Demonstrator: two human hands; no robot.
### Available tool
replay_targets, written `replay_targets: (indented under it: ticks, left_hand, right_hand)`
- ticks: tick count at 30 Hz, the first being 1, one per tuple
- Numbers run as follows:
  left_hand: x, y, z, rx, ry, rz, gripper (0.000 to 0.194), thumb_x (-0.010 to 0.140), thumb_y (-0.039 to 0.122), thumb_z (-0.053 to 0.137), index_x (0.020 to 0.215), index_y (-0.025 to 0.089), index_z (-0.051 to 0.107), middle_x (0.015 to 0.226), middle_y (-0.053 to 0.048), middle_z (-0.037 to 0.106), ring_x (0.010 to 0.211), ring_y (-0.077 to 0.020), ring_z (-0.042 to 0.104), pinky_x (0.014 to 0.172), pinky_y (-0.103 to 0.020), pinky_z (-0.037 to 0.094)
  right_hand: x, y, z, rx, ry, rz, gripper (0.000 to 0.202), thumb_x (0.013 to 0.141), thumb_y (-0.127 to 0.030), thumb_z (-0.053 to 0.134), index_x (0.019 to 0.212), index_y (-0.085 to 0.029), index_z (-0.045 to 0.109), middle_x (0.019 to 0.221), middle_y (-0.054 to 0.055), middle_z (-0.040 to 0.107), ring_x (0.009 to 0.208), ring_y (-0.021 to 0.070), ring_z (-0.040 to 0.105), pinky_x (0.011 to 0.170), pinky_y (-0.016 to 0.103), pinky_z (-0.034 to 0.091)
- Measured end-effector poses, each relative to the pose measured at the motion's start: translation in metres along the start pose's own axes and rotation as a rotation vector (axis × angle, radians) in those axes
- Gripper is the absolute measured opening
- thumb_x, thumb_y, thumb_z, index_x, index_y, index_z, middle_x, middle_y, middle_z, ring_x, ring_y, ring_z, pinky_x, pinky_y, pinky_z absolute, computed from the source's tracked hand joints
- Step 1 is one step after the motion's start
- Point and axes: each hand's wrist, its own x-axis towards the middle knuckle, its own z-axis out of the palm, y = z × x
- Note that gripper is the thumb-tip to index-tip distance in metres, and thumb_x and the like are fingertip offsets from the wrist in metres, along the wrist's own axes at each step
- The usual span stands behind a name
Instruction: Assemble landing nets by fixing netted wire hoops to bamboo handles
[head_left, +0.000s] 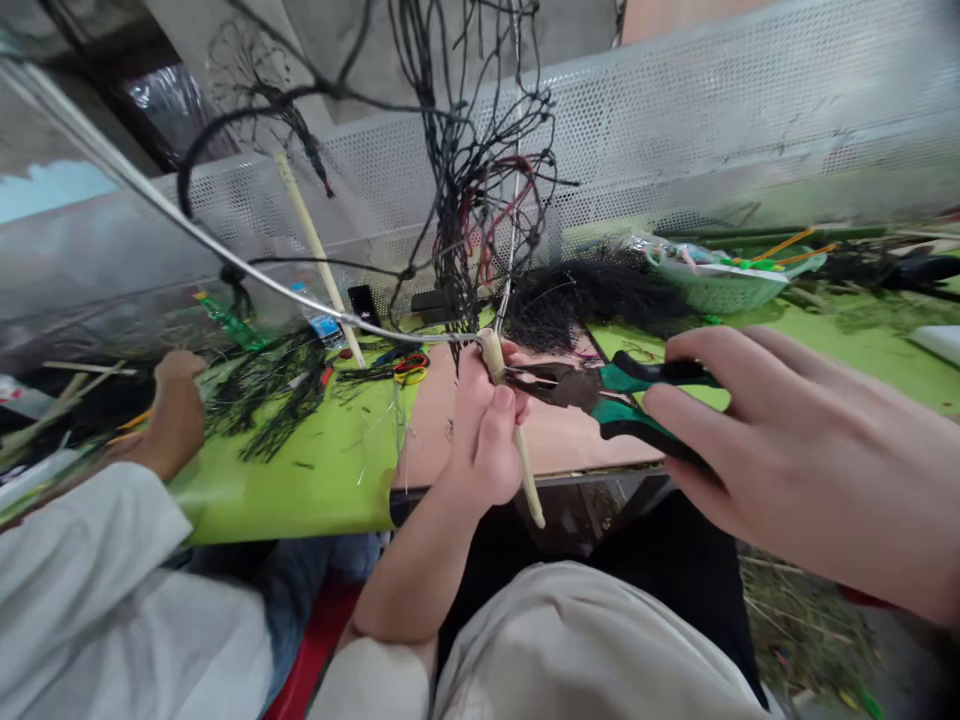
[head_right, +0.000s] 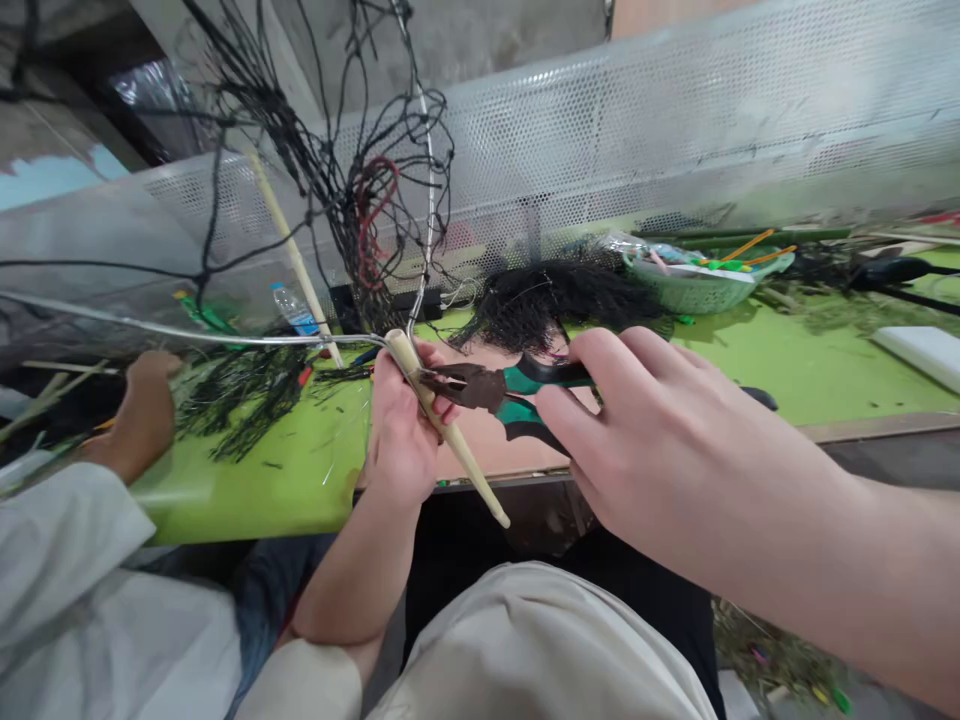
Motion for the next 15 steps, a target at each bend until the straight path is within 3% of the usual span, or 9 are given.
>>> replay_targets:
  ticks: [15]
  left_hand:
    - [0.0017, 0.0027, 0.0038, -0.101, 0.001, -0.014, 0.034, 0.09, 0.054, 0.062, 0.107, 0.025, 0.056, 0.082, 0.003, 0.045, 0.057, -0.0057, 0.039, 0.051, -0.02, 0.037]
  right_hand:
    - [-0.0061, 0.0054, 0.0057, 0.002, 0.008, 0.052, 0.009, 0.081, -0.023, 0.059, 0.089, -0.021, 0.061, 0.105, 0.016, 0.051, 0.095, 0.0329, 0.054, 0.072, 0.044, 0.051]
